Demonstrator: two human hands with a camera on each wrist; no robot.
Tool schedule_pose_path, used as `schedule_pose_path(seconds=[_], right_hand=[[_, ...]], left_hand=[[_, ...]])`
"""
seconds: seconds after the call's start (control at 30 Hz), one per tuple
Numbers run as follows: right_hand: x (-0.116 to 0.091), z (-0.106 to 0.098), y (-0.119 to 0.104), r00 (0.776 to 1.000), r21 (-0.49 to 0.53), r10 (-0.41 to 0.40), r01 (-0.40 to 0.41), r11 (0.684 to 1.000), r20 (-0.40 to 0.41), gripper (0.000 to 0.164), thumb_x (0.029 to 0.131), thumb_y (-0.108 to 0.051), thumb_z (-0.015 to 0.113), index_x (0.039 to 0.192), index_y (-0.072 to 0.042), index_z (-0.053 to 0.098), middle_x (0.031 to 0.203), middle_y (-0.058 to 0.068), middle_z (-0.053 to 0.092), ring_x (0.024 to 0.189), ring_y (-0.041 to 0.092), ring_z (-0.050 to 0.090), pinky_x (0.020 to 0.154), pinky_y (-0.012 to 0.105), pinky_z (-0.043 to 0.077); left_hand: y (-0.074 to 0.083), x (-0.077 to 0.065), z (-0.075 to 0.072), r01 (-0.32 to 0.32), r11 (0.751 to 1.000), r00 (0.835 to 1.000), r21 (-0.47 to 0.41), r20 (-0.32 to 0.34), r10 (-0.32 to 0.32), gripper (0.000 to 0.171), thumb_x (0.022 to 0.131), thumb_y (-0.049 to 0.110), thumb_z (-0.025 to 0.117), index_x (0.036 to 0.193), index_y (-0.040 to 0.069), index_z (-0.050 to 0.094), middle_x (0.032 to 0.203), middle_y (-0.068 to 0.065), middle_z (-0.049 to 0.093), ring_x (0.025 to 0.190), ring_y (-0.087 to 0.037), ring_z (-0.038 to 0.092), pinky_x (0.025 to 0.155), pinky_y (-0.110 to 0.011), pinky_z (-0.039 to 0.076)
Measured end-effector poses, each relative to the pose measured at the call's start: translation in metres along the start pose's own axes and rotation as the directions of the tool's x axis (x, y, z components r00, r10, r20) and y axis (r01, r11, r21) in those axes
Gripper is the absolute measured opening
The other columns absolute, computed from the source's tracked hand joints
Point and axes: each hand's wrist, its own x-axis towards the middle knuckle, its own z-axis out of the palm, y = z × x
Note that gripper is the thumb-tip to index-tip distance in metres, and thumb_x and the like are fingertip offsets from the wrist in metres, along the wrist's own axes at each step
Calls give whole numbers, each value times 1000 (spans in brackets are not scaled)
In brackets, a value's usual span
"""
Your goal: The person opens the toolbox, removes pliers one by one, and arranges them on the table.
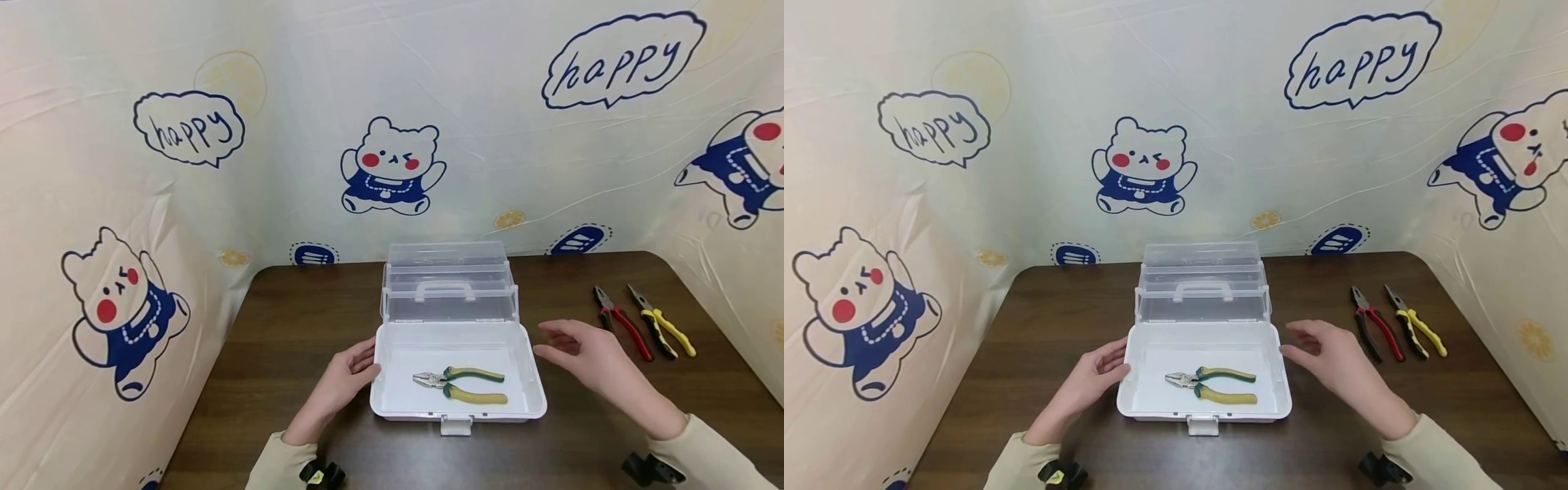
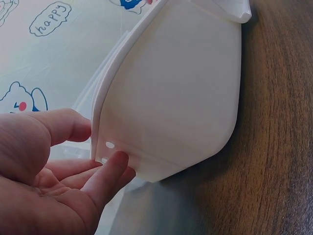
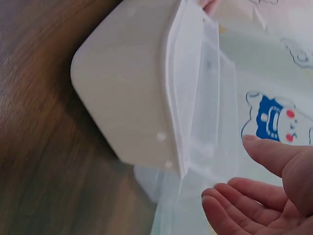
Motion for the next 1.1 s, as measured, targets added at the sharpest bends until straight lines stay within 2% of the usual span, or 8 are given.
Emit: schedule_pose_path(seconds=[0.23, 0.43, 0.57, 0.77, 0.9, 1.1], right_hand=[[0, 12, -19, 996, -34, -84, 85, 996, 37, 35, 87, -24, 87, 115, -7, 77, 106, 5, 76, 88, 17, 69, 74, 39, 62], [0, 16, -29, 988, -34, -153, 152, 988, -1, 26, 86, -20, 88, 109, -12, 80, 95, -5, 72, 82, 12, 63, 71, 31, 61], [2, 19, -35, 979, 13, -193, 192, 981, 62, 26, 87, -23, 86, 111, -13, 79, 98, -6, 74, 85, 14, 66, 74, 34, 61], [8, 36, -36, 943, 78, -246, 234, 969, 223, 36, 91, -29, 82, 120, -9, 76, 114, 4, 76, 98, 25, 72, 84, 42, 62], [10, 54, -36, 921, 77, -277, 266, 961, 275, 46, 91, -33, 82, 125, -4, 74, 122, 9, 74, 103, 29, 72, 86, 43, 62], [13, 74, -34, 887, 25, -342, 352, 936, 310, 51, 89, -26, 84, 131, 0, 70, 127, 12, 72, 117, 33, 67, 98, 49, 56]], left_hand=[[-2, 0, -1, -9, 1000, 1000, 5, 3, 9, 53, 100, 3, 66, 150, -6, 50, 143, -28, 59, 130, -41, 61, 103, -43, 54], [-1, 0, -2, -8, 1000, 1000, -2, 12, 8, 53, 100, 2, 66, 150, -7, 49, 144, -29, 58, 130, -41, 61, 103, -42, 54], [-2, 0, -3, -7, 1000, 1000, -5, 6, 7, 54, 99, 1, 66, 150, -7, 50, 144, -29, 58, 130, -41, 61, 103, -41, 55], [0, 1, -3, -16, 1000, 1000, 3, 10, 16, 53, 99, 1, 66, 149, -7, 50, 143, -29, 59, 129, -42, 61, 102, -41, 55], [-1, 1, -2, -10, 1000, 1000, -3, 9, 10, 53, 99, 2, 67, 149, -6, 50, 143, -29, 59, 129, -41, 62, 102, -41, 55], [-2, 1, -2, -26, 1000, 999, -6, 26, 26, 53, 100, 2, 66, 149, -7, 49, 143, -30, 58, 129, -42, 61, 102, -40, 55]])
